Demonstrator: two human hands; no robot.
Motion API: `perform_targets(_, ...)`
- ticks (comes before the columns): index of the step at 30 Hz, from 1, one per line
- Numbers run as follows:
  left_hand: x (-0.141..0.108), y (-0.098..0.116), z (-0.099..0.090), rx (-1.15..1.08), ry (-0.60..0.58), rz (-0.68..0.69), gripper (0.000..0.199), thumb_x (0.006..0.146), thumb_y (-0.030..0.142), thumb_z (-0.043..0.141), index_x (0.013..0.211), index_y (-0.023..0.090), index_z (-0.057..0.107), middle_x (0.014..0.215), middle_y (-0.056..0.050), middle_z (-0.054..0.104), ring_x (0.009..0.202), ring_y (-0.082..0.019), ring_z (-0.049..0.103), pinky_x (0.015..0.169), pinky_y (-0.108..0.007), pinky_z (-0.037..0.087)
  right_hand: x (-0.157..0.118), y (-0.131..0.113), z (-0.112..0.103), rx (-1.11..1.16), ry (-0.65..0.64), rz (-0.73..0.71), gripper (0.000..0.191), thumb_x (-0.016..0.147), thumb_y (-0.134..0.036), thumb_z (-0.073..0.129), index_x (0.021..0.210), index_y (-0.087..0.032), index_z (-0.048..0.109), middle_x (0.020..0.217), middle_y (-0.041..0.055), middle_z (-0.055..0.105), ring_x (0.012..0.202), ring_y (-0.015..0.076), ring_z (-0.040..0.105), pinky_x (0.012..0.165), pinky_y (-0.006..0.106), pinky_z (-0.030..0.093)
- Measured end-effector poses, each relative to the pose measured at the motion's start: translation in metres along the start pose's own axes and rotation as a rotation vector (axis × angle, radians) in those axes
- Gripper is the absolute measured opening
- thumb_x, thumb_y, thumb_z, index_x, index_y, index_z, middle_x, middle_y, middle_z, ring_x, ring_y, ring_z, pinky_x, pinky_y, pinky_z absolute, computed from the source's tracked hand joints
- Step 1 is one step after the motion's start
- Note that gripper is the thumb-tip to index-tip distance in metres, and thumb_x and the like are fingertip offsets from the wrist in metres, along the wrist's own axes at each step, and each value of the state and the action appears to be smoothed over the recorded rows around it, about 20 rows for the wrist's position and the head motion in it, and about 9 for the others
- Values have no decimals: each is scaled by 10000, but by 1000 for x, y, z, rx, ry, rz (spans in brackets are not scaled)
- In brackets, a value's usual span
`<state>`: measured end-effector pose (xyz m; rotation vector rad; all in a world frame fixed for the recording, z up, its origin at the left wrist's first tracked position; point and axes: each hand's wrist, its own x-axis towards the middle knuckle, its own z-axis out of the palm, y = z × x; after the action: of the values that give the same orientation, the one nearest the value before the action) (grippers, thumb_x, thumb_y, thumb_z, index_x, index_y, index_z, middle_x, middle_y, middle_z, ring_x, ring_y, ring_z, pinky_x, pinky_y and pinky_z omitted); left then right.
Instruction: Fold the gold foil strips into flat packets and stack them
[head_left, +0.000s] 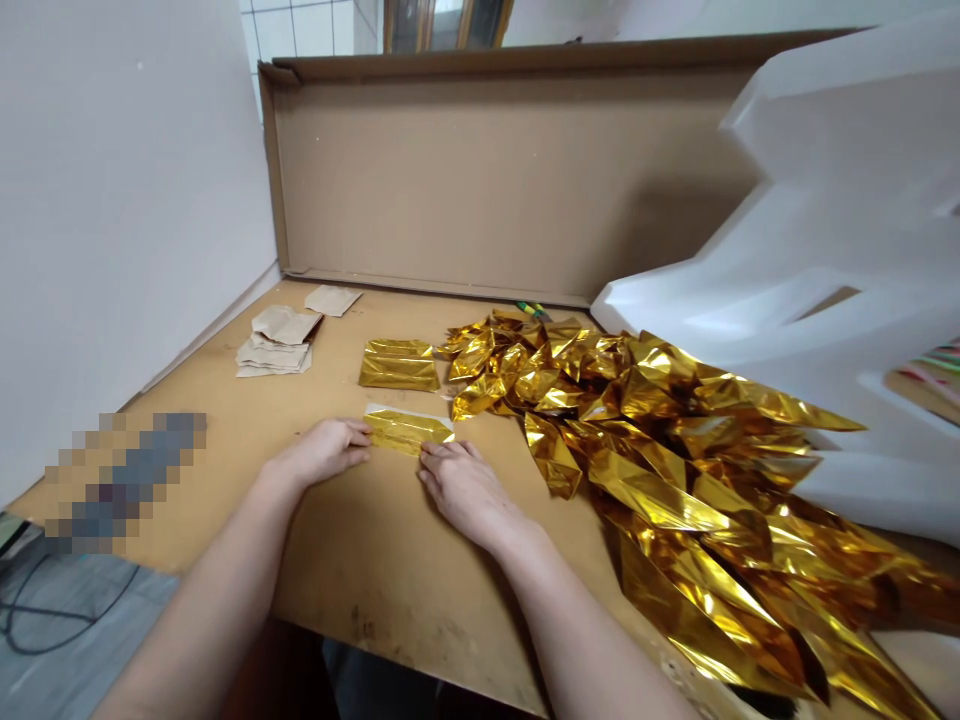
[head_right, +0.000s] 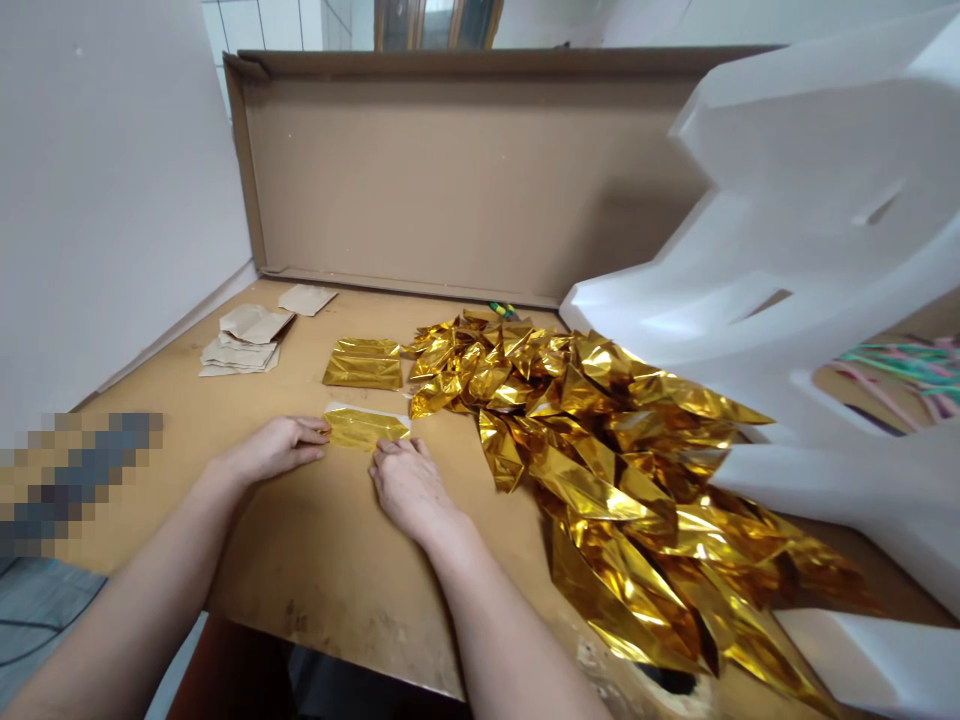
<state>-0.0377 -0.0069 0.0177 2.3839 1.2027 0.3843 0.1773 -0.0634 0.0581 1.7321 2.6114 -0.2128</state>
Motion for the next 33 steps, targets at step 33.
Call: perform_targets(33, 12, 37, 17, 162, -16, 302, 358, 875, 288, 510, 1201, 145, 550, 1282, -123, 538, 1222, -244, 465, 1040, -381, 368, 9, 9, 28, 108, -42, -2, 717, 897, -547, 225, 1422, -62, 273, 1495, 171, 227, 1386, 270, 150, 1103, 454, 183)
